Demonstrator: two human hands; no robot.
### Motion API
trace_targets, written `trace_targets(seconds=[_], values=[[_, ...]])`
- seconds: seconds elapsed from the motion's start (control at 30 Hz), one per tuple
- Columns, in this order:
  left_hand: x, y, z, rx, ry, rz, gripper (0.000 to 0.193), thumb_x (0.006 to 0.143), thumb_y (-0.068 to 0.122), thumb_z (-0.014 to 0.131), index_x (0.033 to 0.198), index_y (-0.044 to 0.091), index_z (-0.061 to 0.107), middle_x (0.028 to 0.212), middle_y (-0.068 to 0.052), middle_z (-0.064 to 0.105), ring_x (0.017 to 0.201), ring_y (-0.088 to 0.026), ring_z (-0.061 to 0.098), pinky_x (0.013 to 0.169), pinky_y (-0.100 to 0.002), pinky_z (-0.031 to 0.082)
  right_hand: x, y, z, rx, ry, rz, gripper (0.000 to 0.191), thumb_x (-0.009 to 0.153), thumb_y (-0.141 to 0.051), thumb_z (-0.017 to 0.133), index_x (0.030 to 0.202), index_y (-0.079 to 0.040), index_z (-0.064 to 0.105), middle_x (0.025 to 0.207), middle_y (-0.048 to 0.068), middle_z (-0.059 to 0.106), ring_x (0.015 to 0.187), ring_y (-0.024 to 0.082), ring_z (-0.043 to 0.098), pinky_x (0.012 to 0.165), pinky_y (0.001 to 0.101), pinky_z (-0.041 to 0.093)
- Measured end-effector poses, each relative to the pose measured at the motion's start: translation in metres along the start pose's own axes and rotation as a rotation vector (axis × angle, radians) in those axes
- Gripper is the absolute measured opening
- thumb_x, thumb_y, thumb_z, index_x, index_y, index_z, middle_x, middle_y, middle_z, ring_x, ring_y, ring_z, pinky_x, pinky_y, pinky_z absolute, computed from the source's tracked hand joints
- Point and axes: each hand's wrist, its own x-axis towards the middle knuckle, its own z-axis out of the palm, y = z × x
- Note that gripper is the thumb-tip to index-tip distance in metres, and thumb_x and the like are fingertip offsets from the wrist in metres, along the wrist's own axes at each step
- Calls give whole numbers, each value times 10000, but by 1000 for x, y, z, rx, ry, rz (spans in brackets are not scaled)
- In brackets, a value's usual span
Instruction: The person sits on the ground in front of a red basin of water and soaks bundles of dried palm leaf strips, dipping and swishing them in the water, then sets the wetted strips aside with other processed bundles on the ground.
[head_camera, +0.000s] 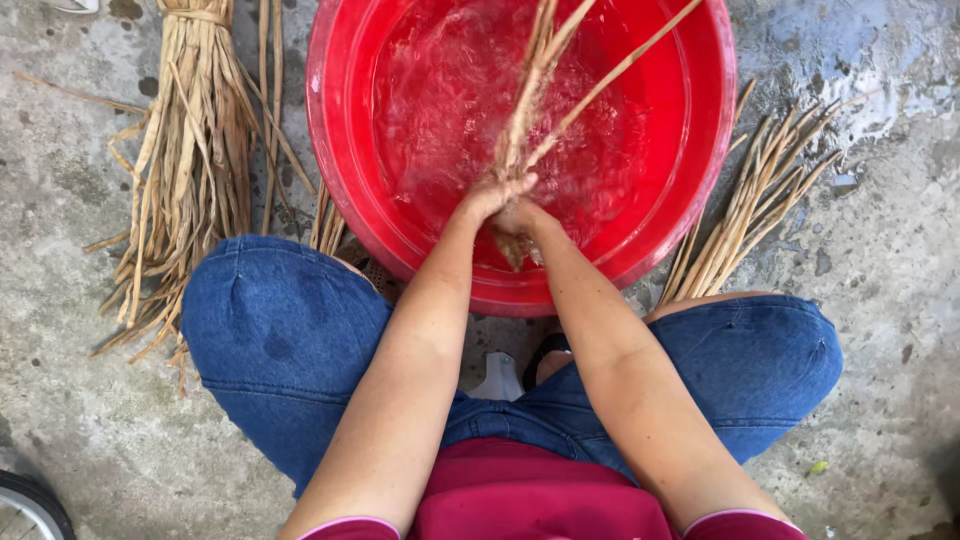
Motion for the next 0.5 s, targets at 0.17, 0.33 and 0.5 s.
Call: trace_targets(seconds=[0.17, 0.33, 0.5], values=[[-3, -9, -7, -115, 255, 72, 610, 710, 318, 819, 1211, 5, 669, 1079, -207, 778, 973, -323, 775, 806, -421, 612, -32, -7, -12, 337, -268, -226, 265, 926, -229, 746, 1053, 3, 761, 992, 168, 751, 903, 216, 691, 839, 369, 541], [-14, 4, -2, 108, 377, 137, 422, 905, 371, 790, 1110, 5, 737, 975, -215, 751, 914, -324, 743, 794, -430, 562, -46, 0, -23, 481, 80, -232, 354, 851, -211, 808, 1093, 45, 779, 1035, 134, 780, 945, 200, 699, 870, 364, 545], [-42, 14, -12, -15, 374, 142, 413, 942, 320, 691, 1189, -12, 690, 917, -232, 752, 819, -375, 751, 705, -502, 572, -70, -4, -20, 1032, 166, -197, 508, 902, -311, 708, 1299, -2, 639, 1155, 119, 728, 1041, 246, 703, 915, 413, 551]])
